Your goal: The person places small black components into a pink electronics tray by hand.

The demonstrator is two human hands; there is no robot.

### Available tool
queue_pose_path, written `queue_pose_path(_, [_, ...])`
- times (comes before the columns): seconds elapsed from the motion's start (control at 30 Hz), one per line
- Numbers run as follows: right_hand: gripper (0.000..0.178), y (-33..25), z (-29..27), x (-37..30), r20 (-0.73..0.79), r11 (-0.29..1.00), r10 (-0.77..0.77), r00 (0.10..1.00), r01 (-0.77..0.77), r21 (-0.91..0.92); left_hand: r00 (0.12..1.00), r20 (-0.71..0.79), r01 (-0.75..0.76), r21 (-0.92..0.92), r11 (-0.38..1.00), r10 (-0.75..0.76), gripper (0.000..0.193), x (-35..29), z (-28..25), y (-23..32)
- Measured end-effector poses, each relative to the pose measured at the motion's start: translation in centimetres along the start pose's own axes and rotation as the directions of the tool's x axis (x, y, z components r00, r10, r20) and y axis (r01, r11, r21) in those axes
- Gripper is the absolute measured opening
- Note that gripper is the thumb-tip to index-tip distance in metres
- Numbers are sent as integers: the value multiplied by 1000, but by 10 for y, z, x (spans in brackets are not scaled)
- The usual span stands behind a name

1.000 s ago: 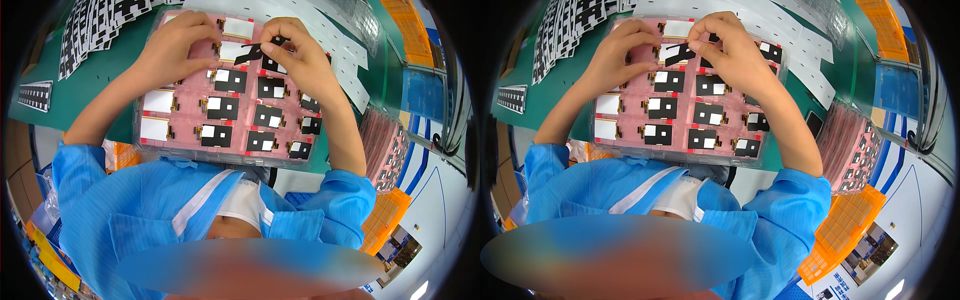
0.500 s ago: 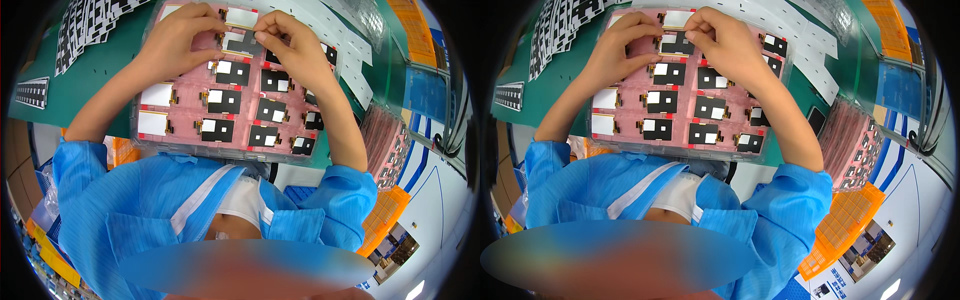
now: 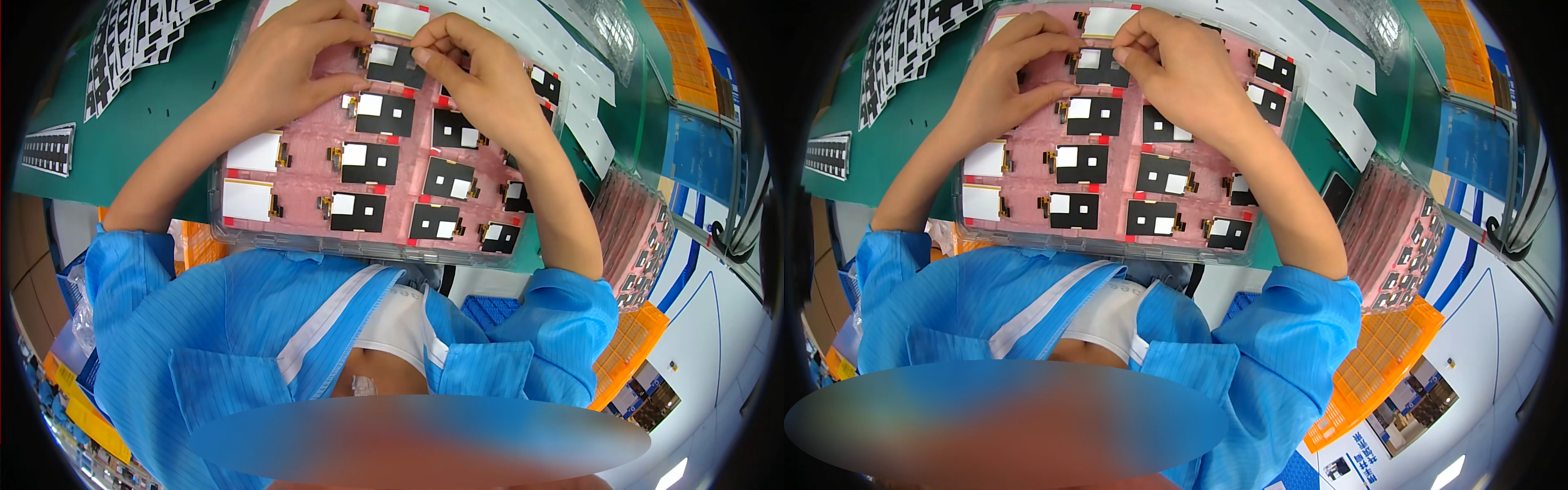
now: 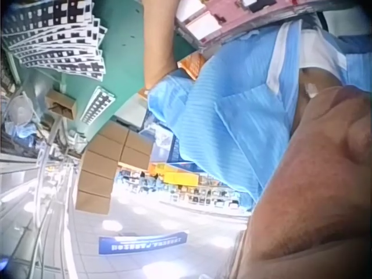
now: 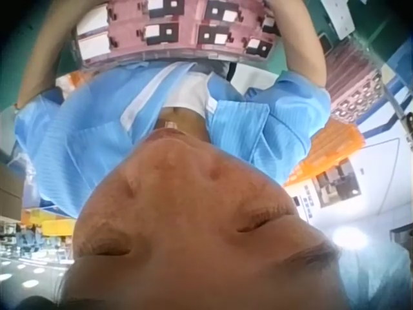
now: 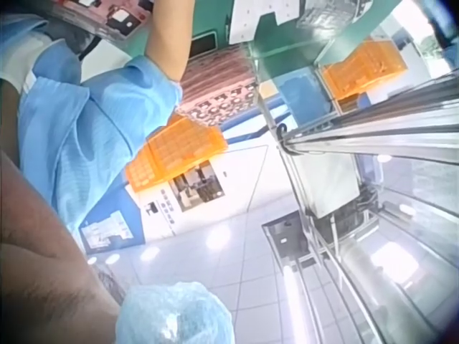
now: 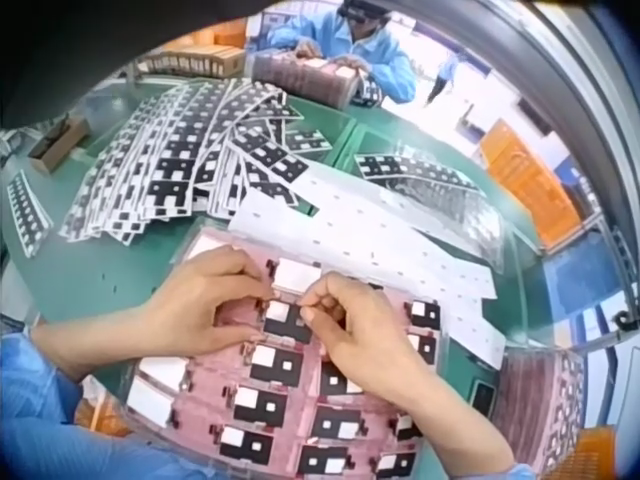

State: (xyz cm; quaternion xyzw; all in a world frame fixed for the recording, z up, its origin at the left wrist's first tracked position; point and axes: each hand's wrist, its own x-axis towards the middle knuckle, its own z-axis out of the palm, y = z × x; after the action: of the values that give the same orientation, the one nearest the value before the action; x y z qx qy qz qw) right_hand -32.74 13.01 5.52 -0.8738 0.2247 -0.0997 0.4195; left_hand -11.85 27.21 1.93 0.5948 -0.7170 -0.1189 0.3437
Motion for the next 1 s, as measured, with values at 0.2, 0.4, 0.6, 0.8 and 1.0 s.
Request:
queue_pose_path(0.2, [8, 8, 0, 1, -4, 1000, 14, 1000, -14, 5, 1000, -9, -12, 20, 1000, 12, 44, 0, 0, -1])
queue_pose_path(0.4, [8, 8, 3, 0, -32, 999, 47, 998, -47, 25, 999, 15, 46, 16, 999, -46, 36, 10, -10, 16])
queue_pose_path(0.6, [4, -13, 3, 5, -15, 996, 78, 997, -77, 43, 999, 20, 49, 17, 999, -49, 40, 8, -9, 14])
queue_pose_path(0.8, [4, -11, 5, 3, -76, 1000, -1, 997, 0, -12, 998, 23, 63, 4, 998, -63, 40, 8, -10, 15])
queue_pose_path(1.0, [7, -13, 6, 0, -123, 971, -134, 983, 106, -212, 997, 22, 70, 1, 998, -70, 40, 8, -9, 15])
